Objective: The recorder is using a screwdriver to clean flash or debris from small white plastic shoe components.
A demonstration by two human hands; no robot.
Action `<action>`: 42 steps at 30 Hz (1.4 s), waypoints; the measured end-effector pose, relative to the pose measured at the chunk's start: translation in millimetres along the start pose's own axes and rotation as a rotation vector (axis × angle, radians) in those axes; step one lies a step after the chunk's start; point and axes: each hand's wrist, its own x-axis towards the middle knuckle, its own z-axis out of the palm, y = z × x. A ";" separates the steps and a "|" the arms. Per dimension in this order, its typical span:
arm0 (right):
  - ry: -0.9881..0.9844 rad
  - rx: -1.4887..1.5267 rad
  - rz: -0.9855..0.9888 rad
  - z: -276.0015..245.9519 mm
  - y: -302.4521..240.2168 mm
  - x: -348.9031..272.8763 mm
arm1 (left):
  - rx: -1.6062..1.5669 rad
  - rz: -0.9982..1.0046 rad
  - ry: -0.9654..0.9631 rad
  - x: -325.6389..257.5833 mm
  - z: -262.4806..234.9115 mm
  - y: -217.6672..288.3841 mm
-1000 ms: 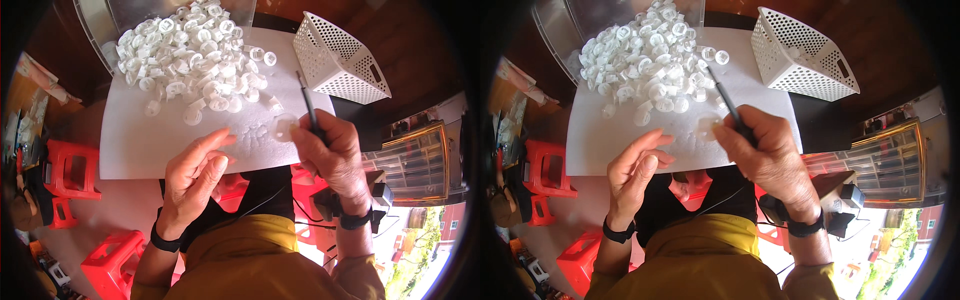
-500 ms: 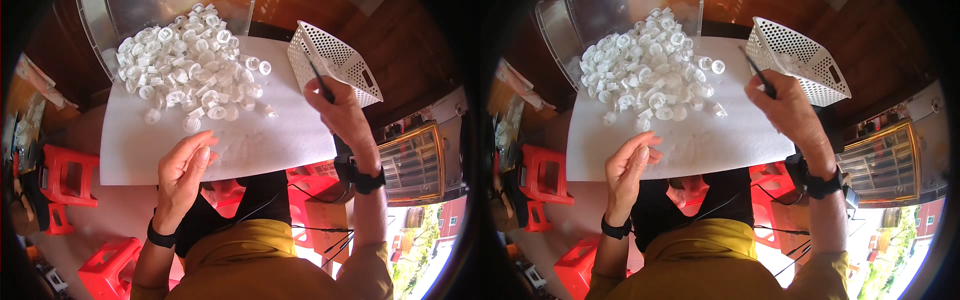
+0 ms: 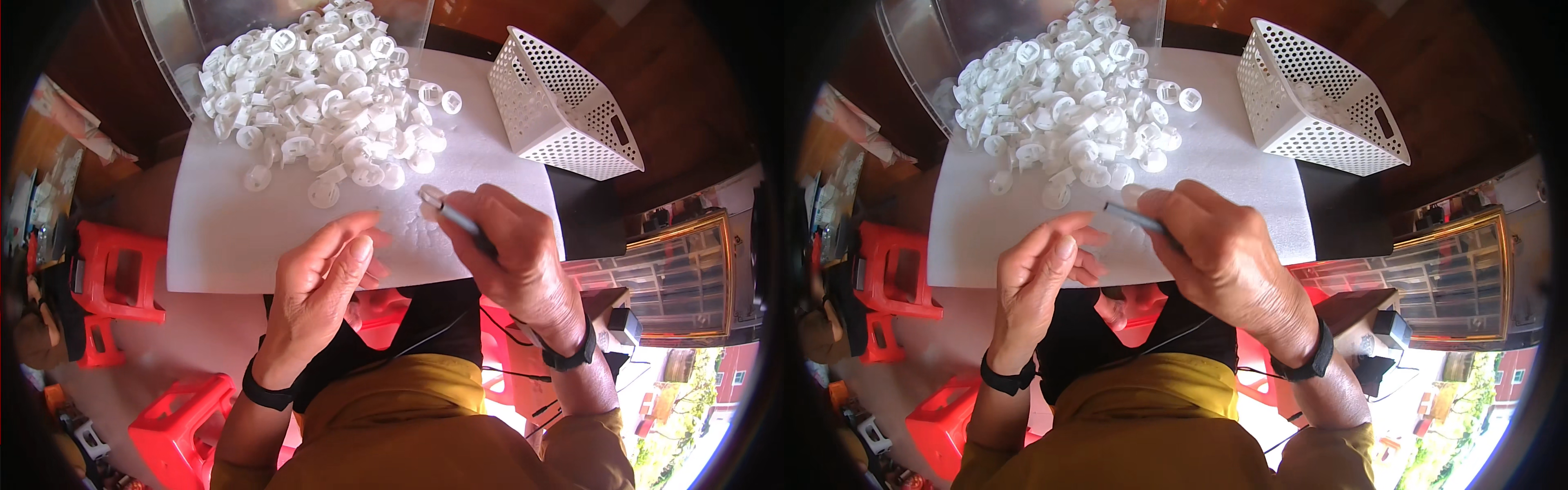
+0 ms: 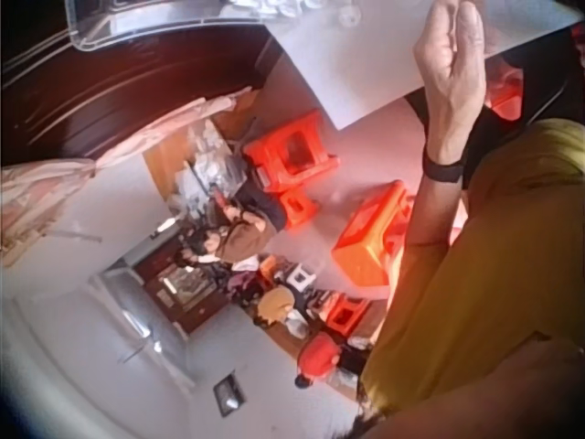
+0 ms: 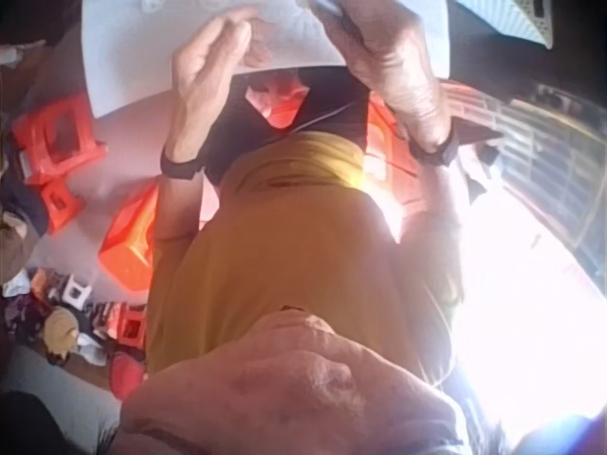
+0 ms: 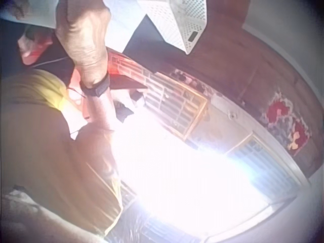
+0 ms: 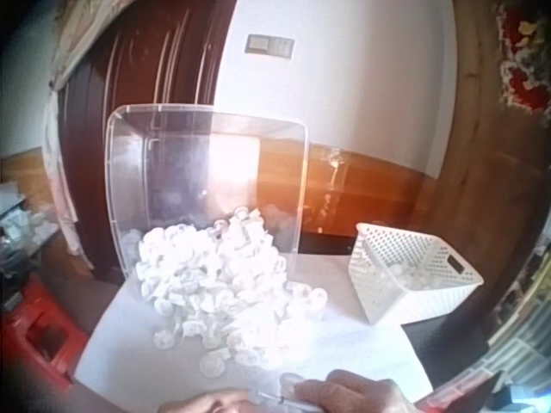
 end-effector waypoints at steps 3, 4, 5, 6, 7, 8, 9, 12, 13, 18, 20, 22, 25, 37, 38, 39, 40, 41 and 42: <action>-0.061 0.050 -0.067 10.3 -13.4 -12.9 | -0.140 -0.223 -0.214 3.2 1.6 7.6; -0.050 0.063 -0.100 14.7 -13.9 -16.1 | -0.132 -0.233 -0.210 4.2 3.2 5.1; -0.038 0.077 -0.132 18.0 -12.8 -18.5 | -0.232 -0.233 -0.228 5.5 5.8 0.2; -0.037 0.088 -0.132 20.8 -11.9 -20.9 | -0.334 -0.227 -0.244 4.5 6.3 -2.5; -0.012 0.083 -0.149 23.3 -10.4 -23.1 | -0.327 -0.233 -0.239 3.2 5.7 -2.4; 0.014 0.079 -0.164 25.1 -9.3 -25.1 | -0.323 -0.208 -0.238 2.1 5.1 -2.3; 0.014 0.087 -0.164 25.2 -7.7 -26.4 | -0.321 -0.181 -0.237 1.8 5.8 -2.5; 0.037 0.078 -0.201 25.9 -2.9 -30.5 | -0.299 -0.168 -0.212 2.2 11.3 -0.3; 0.040 0.060 -0.209 26.7 -0.8 -32.1 | -0.296 -0.173 -0.213 2.4 12.3 2.1; 0.033 0.014 -0.203 26.9 3.4 -39.8 | -0.281 -0.181 -0.251 2.8 11.7 3.8; 0.048 0.010 -0.211 27.9 3.6 -40.0 | -0.290 -0.179 -0.247 4.1 12.5 2.0; 0.047 0.048 -0.206 28.1 4.1 -38.9 | -0.297 -0.174 -0.237 4.4 13.3 2.1; 0.077 0.223 -0.131 27.9 3.1 -41.8 | -0.296 -0.154 -0.211 3.4 13.9 6.4; 0.023 0.898 0.523 29.1 -13.9 -38.9 | -0.180 0.124 -0.132 -1.2 18.5 -3.6; 0.020 0.903 0.524 29.9 -13.5 -38.7 | -0.175 0.130 -0.118 -2.1 18.7 -4.2; 0.030 0.904 0.506 30.1 -13.8 -38.6 | -0.173 0.136 -0.108 -3.0 18.7 -4.4; 0.040 0.904 0.487 30.4 -14.0 -38.4 | -0.174 0.133 -0.108 -3.6 18.6 -4.6; 0.040 0.905 0.490 31.1 -13.9 -38.0 | -0.183 0.137 -0.107 -3.9 18.4 -4.7; 0.060 0.899 0.488 32.6 -12.7 -37.9 | -0.191 0.140 -0.105 -4.1 18.2 -5.6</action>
